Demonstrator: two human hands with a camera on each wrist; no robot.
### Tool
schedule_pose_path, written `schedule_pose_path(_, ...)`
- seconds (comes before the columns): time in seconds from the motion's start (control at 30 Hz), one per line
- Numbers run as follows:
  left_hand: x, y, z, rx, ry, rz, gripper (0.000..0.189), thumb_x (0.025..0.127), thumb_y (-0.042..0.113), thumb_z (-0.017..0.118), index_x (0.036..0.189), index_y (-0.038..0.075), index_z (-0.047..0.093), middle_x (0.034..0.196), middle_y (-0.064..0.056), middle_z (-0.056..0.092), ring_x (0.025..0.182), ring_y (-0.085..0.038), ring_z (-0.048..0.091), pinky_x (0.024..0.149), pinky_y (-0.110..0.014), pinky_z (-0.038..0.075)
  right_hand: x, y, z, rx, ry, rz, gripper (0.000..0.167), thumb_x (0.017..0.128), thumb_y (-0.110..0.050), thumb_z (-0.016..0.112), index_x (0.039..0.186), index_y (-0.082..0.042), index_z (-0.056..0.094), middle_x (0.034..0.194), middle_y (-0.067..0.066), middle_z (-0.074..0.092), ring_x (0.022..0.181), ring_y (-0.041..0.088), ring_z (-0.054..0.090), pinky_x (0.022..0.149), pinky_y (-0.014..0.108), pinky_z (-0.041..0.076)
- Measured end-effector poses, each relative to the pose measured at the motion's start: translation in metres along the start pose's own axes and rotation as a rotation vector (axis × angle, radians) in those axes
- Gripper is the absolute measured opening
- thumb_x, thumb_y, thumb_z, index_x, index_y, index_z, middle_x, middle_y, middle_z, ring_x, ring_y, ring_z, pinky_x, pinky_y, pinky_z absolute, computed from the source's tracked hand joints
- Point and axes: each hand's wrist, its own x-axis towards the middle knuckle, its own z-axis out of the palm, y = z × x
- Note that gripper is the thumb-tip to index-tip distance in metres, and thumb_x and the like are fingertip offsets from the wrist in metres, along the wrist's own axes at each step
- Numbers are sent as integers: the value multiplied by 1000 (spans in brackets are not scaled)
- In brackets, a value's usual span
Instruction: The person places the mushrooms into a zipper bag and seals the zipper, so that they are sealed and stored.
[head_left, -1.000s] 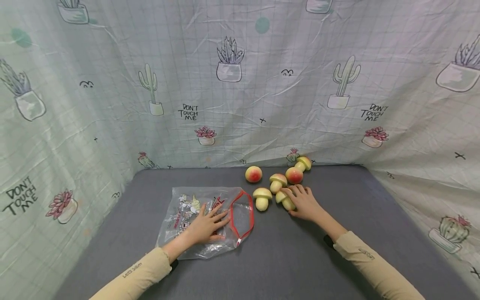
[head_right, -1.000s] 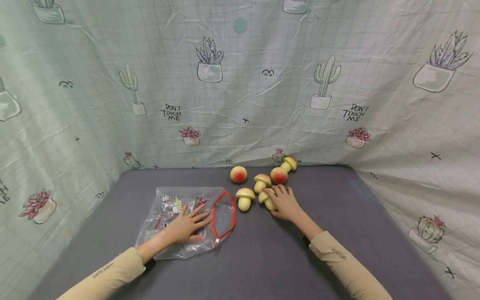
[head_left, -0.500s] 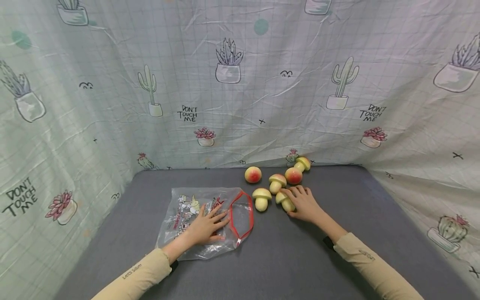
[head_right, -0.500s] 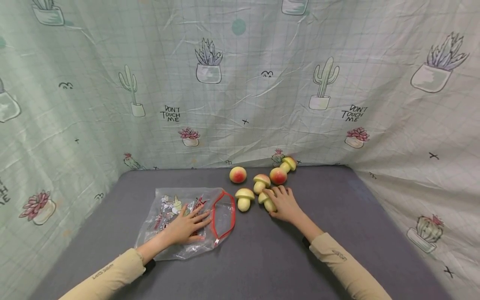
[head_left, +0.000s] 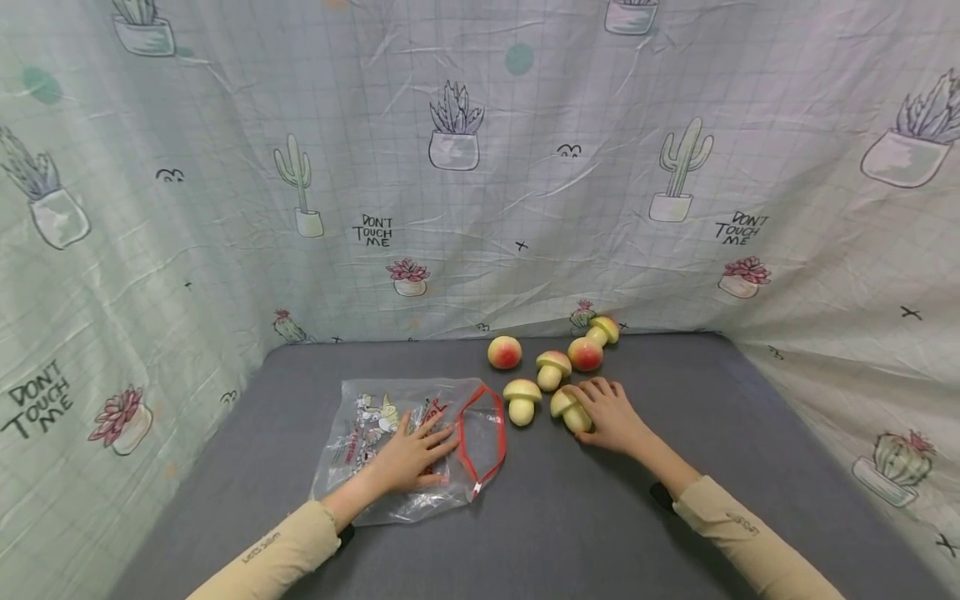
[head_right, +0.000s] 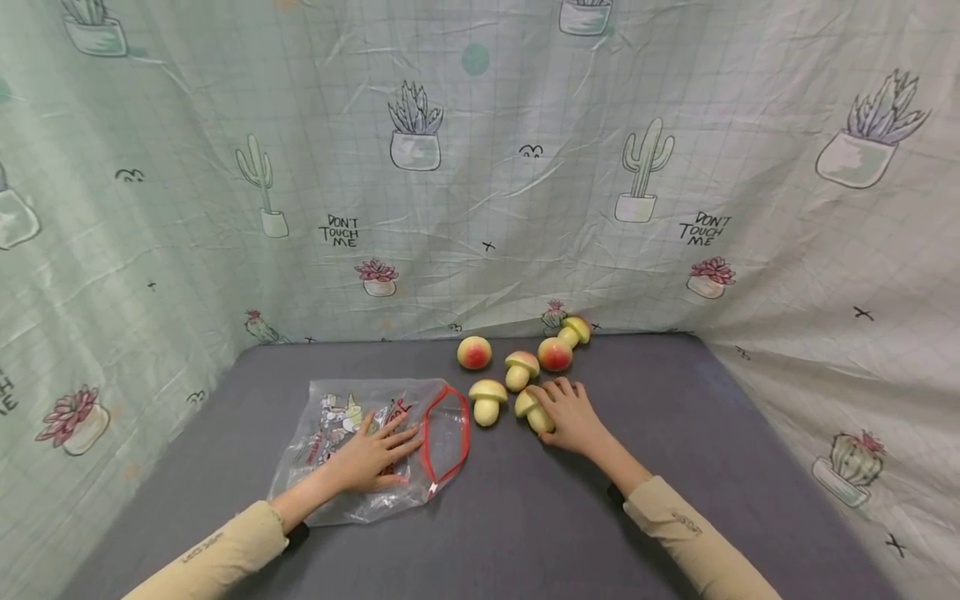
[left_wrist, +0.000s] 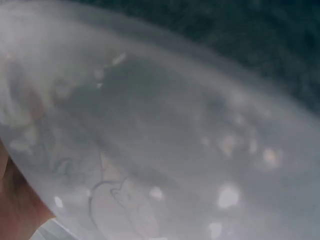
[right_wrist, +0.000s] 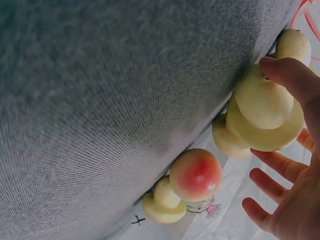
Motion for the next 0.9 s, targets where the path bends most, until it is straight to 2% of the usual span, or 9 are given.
schedule_pose_path(0.2,-1,1,-1,-61,24,20,58,82,54,46,134,29,40,138,-7,42,133,-33,28,96,-66,23,-3,-2,-2,3,-6,-1,73,64,-38,75,126,-17,44,113,6,51,106,28,42,82,49,36)
schedule_pose_path(0.5,0,2,-1,-69,39,49,55,83,52,47,133,30,41,139,-9,40,131,-36,29,95,-66,25,-7,-10,-8,52,60,-60,74,61,-36,78,124,-16,47,113,6,51,102,26,43,78,47,36)
schedule_pose_path(0.67,1,2,1,-53,56,67,55,82,53,47,132,29,42,138,-9,41,130,-37,30,94,-65,27,-8,-14,-8,68,71,-74,75,60,-37,78,124,-16,47,113,6,50,102,26,43,78,47,36)
schedule_pose_path(0.9,1,2,-1,-47,47,70,55,83,52,46,133,29,41,138,-9,42,131,-35,30,95,-64,27,-7,-20,-9,100,66,-86,74,62,-35,78,126,-18,45,115,6,50,102,25,43,79,47,35)
